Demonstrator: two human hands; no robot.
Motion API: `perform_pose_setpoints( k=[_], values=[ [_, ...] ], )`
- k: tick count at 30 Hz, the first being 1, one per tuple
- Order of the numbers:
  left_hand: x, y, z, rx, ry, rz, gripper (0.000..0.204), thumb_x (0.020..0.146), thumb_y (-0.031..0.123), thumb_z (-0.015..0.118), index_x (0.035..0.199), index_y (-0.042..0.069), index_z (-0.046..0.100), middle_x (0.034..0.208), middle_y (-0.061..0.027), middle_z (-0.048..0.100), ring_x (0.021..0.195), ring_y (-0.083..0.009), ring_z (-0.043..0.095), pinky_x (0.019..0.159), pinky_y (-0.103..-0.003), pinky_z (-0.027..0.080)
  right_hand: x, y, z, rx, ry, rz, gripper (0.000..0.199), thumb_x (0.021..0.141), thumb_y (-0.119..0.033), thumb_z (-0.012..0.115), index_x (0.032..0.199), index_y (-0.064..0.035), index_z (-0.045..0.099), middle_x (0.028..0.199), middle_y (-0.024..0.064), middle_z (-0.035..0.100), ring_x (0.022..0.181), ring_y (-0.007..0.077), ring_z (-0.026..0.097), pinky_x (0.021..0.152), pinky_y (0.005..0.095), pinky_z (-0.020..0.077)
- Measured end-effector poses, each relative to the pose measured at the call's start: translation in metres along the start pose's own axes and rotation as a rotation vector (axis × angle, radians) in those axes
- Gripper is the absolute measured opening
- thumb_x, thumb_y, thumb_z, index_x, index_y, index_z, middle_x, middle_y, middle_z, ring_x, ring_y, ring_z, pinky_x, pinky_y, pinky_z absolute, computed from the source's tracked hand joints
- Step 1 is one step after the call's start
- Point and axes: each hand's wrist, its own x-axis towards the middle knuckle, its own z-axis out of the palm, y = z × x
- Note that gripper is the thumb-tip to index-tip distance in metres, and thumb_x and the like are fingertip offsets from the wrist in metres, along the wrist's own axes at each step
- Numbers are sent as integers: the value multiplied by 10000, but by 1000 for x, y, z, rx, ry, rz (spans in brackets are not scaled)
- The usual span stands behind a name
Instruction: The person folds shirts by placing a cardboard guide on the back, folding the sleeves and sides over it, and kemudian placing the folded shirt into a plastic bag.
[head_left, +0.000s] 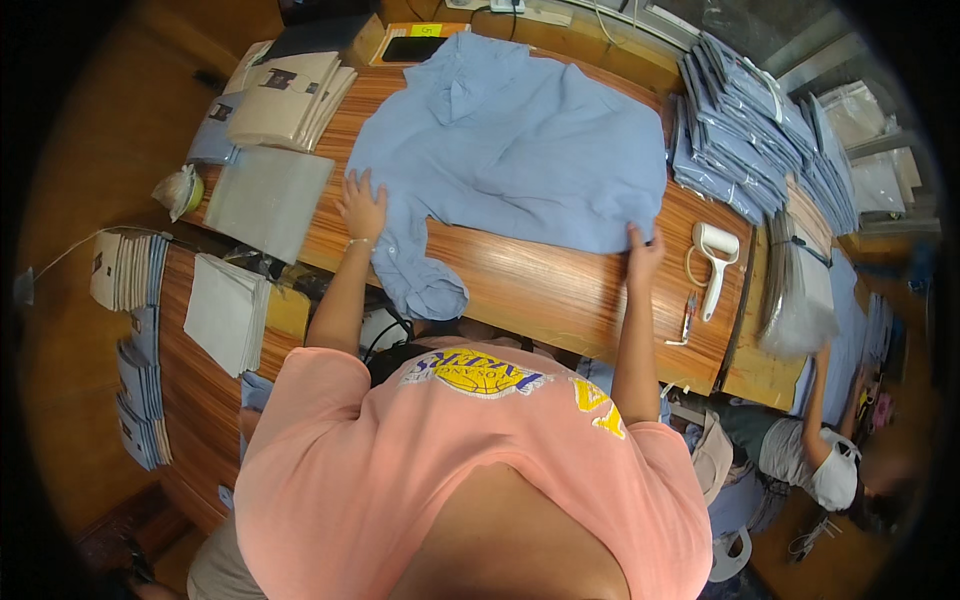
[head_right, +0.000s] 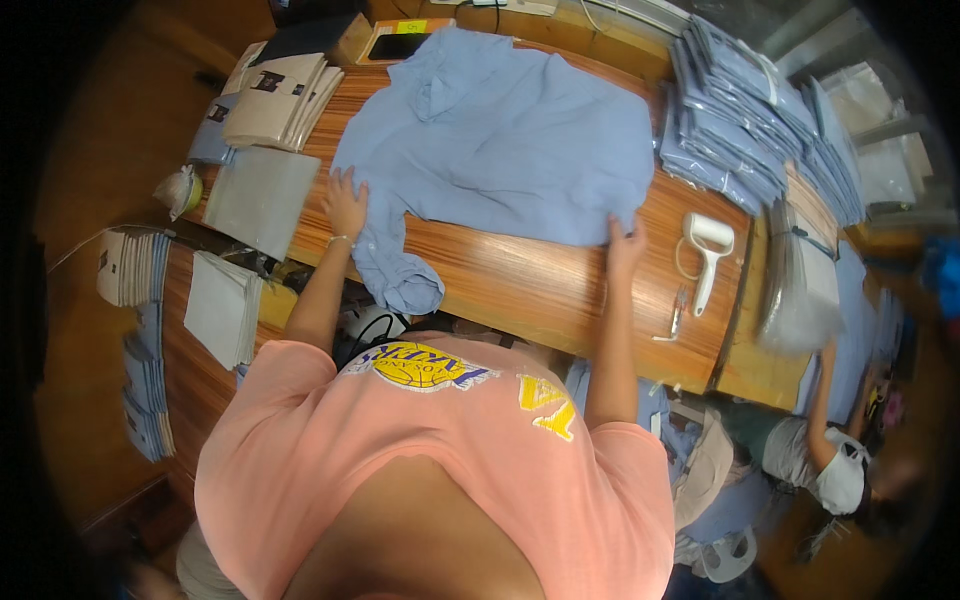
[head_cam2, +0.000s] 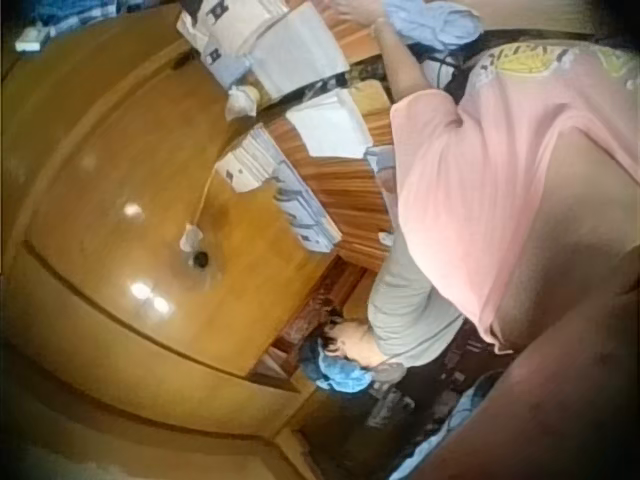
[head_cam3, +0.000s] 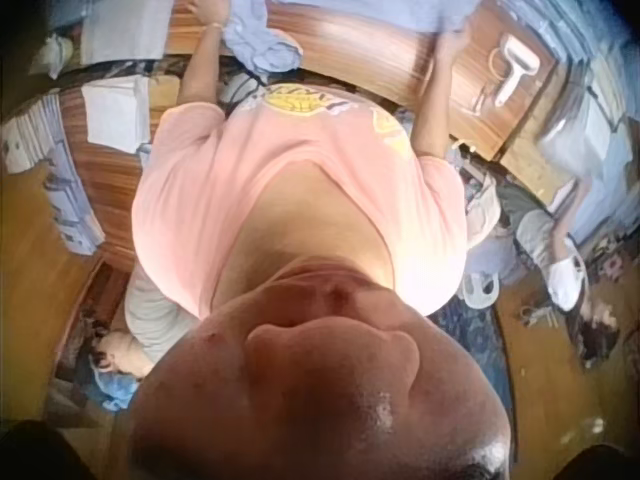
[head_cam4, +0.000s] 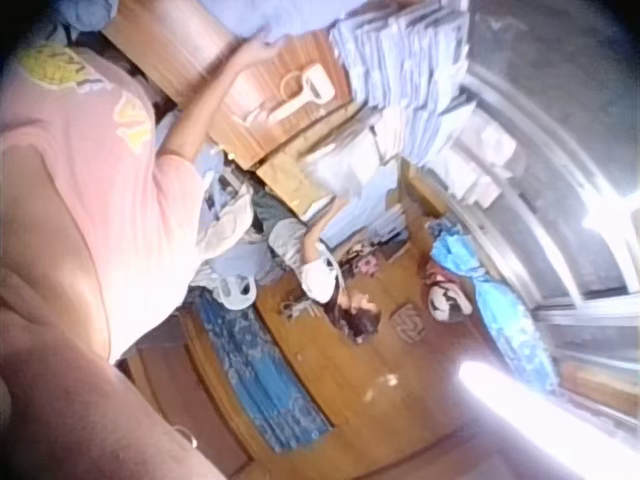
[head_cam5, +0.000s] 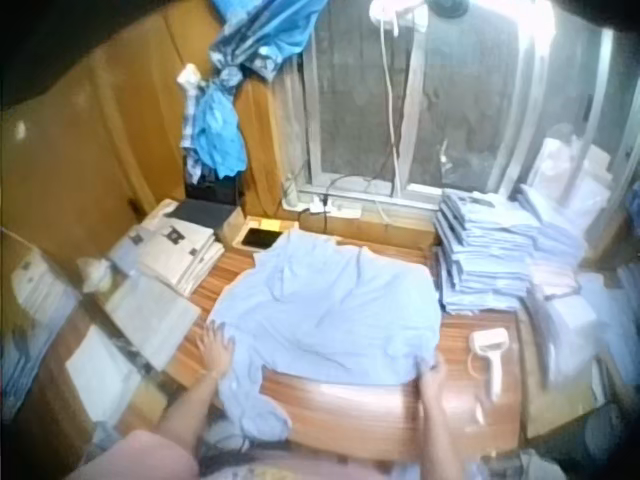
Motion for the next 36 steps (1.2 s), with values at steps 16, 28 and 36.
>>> perform_pose_setpoints(
  k=[16, 28, 36],
  values=[
    [42, -59, -18, -354, -314, -6, 284, 751, 194, 708, 892, -13, 573, 784, -96, 589, 713, -214, 549, 671, -320, 437, 18, 44, -43, 1682, -372, 442, 256, 905, -226, 514, 1026, -5, 468, 1008, 138, 555, 848, 213, 541, 800, 352, 471],
    [50, -62, -40, -505, -434, -39, 224, 858, 172, 611, 890, -47, 581, 740, -55, 591, 686, -132, 518, 657, -249, 421, -12, 13, 13, -722, 212, -98, 399, 810, -299, 625, 1072, -14, 529, 1083, 172, 534, 981, 333, 530, 774, 448, 456],
    [44, -69, -63, -1421, -589, -546, 413, 907, 91, 501, 1264, -63, 362, 1239, -160, 466, 1111, -239, 491, 915, -336, 445, -70, -98, -40, 159, 109, 360, 311, 817, -138, 643, 1076, -51, 494, 889, 61, 581, 735, 116, 560, 464, 216, 402]
  ],
)
